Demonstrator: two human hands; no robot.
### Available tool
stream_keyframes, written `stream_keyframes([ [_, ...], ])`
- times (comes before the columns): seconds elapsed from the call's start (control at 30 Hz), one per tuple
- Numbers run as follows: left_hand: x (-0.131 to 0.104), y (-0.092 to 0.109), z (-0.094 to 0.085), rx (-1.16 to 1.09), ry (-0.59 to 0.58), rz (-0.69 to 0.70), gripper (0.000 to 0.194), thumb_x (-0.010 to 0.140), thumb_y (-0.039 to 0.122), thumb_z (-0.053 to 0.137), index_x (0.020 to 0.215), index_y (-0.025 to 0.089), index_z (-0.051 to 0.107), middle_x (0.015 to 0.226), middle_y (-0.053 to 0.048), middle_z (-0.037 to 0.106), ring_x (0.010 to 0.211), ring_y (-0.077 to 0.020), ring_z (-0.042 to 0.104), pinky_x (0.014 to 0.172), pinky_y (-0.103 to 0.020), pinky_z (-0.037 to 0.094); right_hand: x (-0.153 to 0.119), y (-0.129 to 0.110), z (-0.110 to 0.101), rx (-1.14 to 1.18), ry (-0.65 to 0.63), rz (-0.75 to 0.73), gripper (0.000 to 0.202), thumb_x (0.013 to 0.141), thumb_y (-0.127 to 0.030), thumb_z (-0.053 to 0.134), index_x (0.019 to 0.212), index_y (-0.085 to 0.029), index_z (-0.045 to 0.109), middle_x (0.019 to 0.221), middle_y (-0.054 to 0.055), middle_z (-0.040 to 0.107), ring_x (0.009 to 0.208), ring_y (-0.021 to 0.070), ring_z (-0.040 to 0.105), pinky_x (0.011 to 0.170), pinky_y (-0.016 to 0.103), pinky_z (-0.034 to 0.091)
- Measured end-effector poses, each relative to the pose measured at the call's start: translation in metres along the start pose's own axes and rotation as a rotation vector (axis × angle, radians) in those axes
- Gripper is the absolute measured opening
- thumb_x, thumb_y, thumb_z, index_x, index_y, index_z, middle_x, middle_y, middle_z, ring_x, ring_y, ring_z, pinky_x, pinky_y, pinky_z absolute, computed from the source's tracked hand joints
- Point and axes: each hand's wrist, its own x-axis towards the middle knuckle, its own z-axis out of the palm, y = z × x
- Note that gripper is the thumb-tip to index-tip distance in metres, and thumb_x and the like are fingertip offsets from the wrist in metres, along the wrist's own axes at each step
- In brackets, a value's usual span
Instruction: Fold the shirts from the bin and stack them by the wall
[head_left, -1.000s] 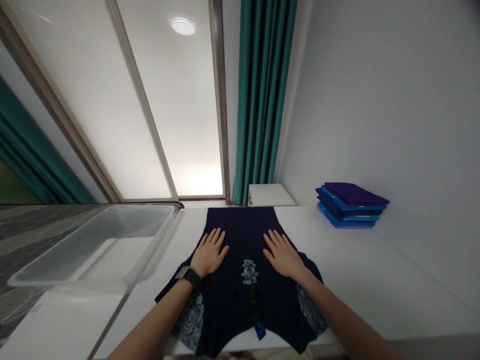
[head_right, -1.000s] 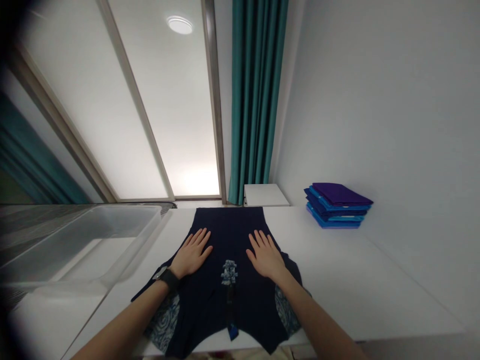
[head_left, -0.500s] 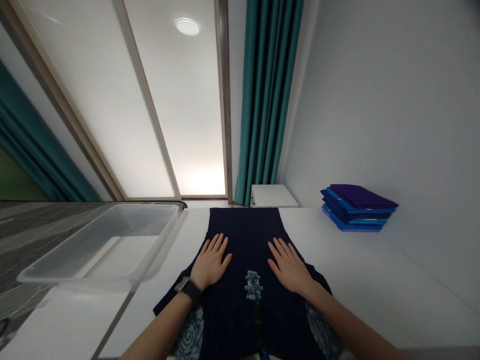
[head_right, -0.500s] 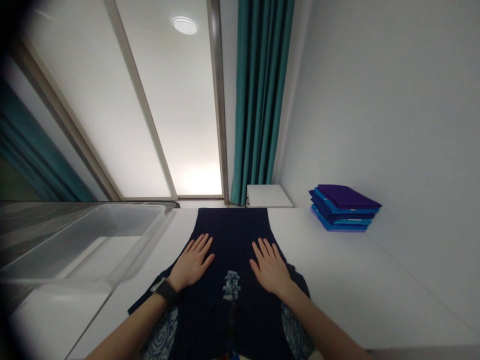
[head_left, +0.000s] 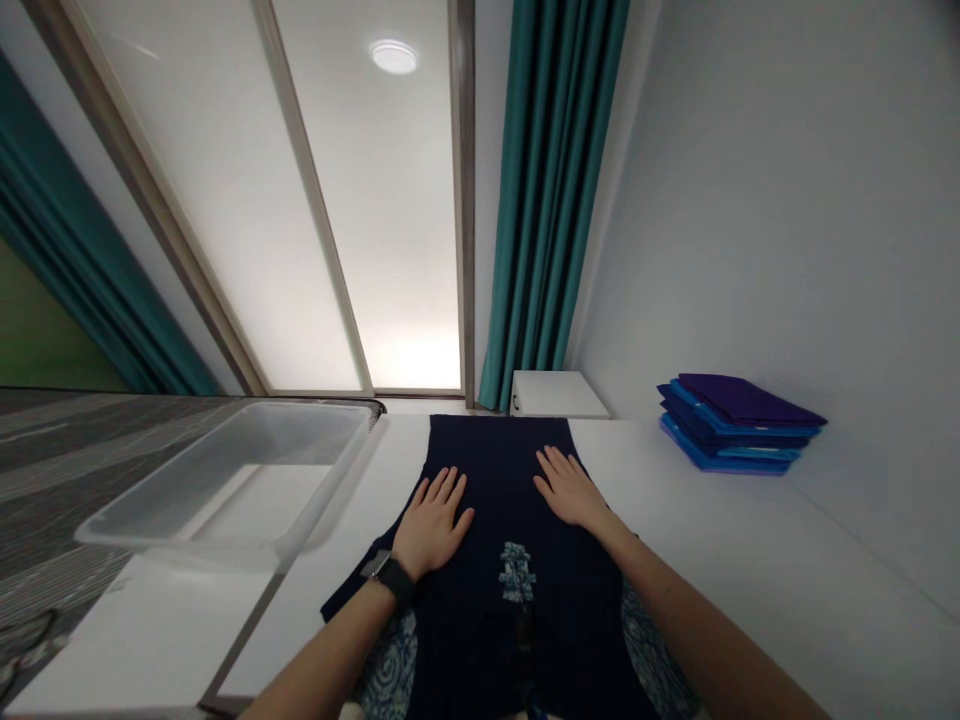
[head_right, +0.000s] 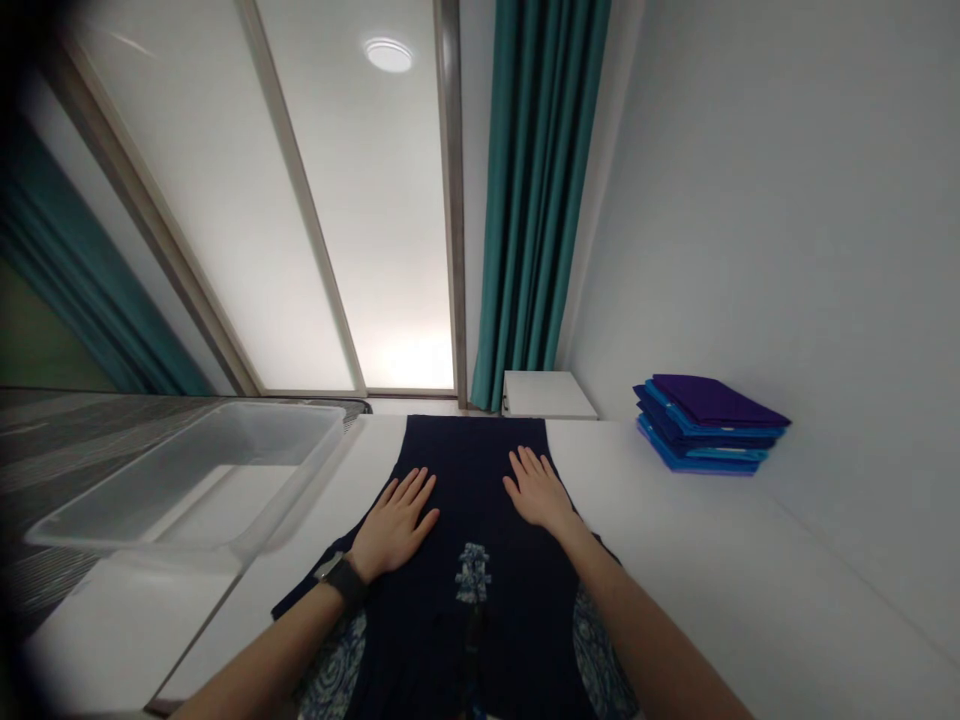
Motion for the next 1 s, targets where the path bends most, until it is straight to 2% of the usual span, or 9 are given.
stream_keyframes([
  [0.2, 0.0, 0.001, -0.003, 0.01, -0.02, 0.008, 0.057, 0.097, 0.046, 0.034, 0.147, 0.02, 0.037, 0.155, -0.007, 0.033, 0.144, -0.0241, 0.027, 0.116, -0.046, 0.026, -0.016, -0.001, 0.0, -0.038, 0.003, 0.014, 0.069, 0.097, -0.053, 0.018, 0.151, -0.011, 0.029, 0.158, 0.012, 0.023, 0.147, 0.0239, 0.015, 0.118, 0.045, 0.014],
  [0.47, -0.014, 0.008, -0.002, 0.014, 0.0, 0.021, 0.056, 0.097, 0.048, 0.034, 0.146, 0.022, 0.04, 0.153, -0.006, 0.037, 0.143, -0.0257, 0.031, 0.114, -0.047, 0.029, -0.037, -0.008, -0.009, -0.055, 0.009, 0.004, 0.07, 0.097, -0.053, 0.017, 0.15, -0.01, 0.03, 0.157, 0.013, 0.023, 0.146, 0.0242, 0.017, 0.119, 0.043, 0.014],
  [0.6, 0.008, 0.005, -0.012, -0.029, -0.006, 0.02, 0.056, 0.097, 0.047, 0.034, 0.145, 0.017, 0.042, 0.146, -0.01, 0.048, 0.138, -0.0252, 0.039, 0.113, -0.041, 0.033, -0.038, -0.009, -0.012, -0.049, 0.0, 0.009, 0.069, 0.098, -0.053, 0.017, 0.15, -0.01, 0.029, 0.157, 0.013, 0.023, 0.146, 0.0246, 0.017, 0.119, 0.044, 0.014],
  [0.7, 0.038, -0.001, -0.011, -0.056, 0.034, 0.067, 0.058, 0.097, 0.043, 0.036, 0.147, 0.013, 0.037, 0.153, -0.012, 0.036, 0.142, -0.0247, 0.03, 0.116, -0.039, 0.028, -0.038, -0.01, -0.013, -0.04, -0.005, 0.011, 0.069, 0.098, -0.053, 0.018, 0.151, -0.01, 0.029, 0.158, 0.013, 0.022, 0.146, 0.0243, 0.016, 0.119, 0.044, 0.013],
  [0.8, 0.063, -0.006, 0.001, -0.06, 0.01, 0.045, 0.058, 0.098, 0.041, 0.036, 0.148, 0.012, 0.035, 0.157, -0.013, 0.029, 0.145, -0.0251, 0.025, 0.117, -0.04, 0.026, -0.038, -0.01, -0.013, -0.027, -0.013, 0.013, 0.069, 0.097, -0.053, 0.017, 0.151, -0.01, 0.028, 0.158, 0.012, 0.022, 0.147, 0.0242, 0.016, 0.119, 0.043, 0.013],
  [0.9, 0.072, -0.008, 0.012, -0.039, -0.051, -0.006, 0.057, 0.098, 0.043, 0.034, 0.147, 0.014, 0.037, 0.155, -0.012, 0.032, 0.145, -0.0244, 0.026, 0.118, -0.043, 0.025, -0.037, -0.009, -0.012, -0.014, -0.017, 0.014, 0.07, 0.097, -0.053, 0.017, 0.151, -0.01, 0.027, 0.158, 0.012, 0.021, 0.147, 0.0241, 0.015, 0.119, 0.044, 0.011],
  [1.0, 0.069, -0.006, 0.014, -0.016, -0.082, -0.011, 0.058, 0.098, 0.045, 0.032, 0.147, 0.015, 0.037, 0.155, -0.01, 0.031, 0.145, -0.0233, 0.024, 0.118, -0.043, 0.022, -0.036, -0.008, -0.013, -0.01, -0.017, 0.015, 0.07, 0.097, -0.054, 0.017, 0.151, -0.01, 0.027, 0.158, 0.012, 0.021, 0.147, 0.0242, 0.014, 0.119, 0.044, 0.011],
])
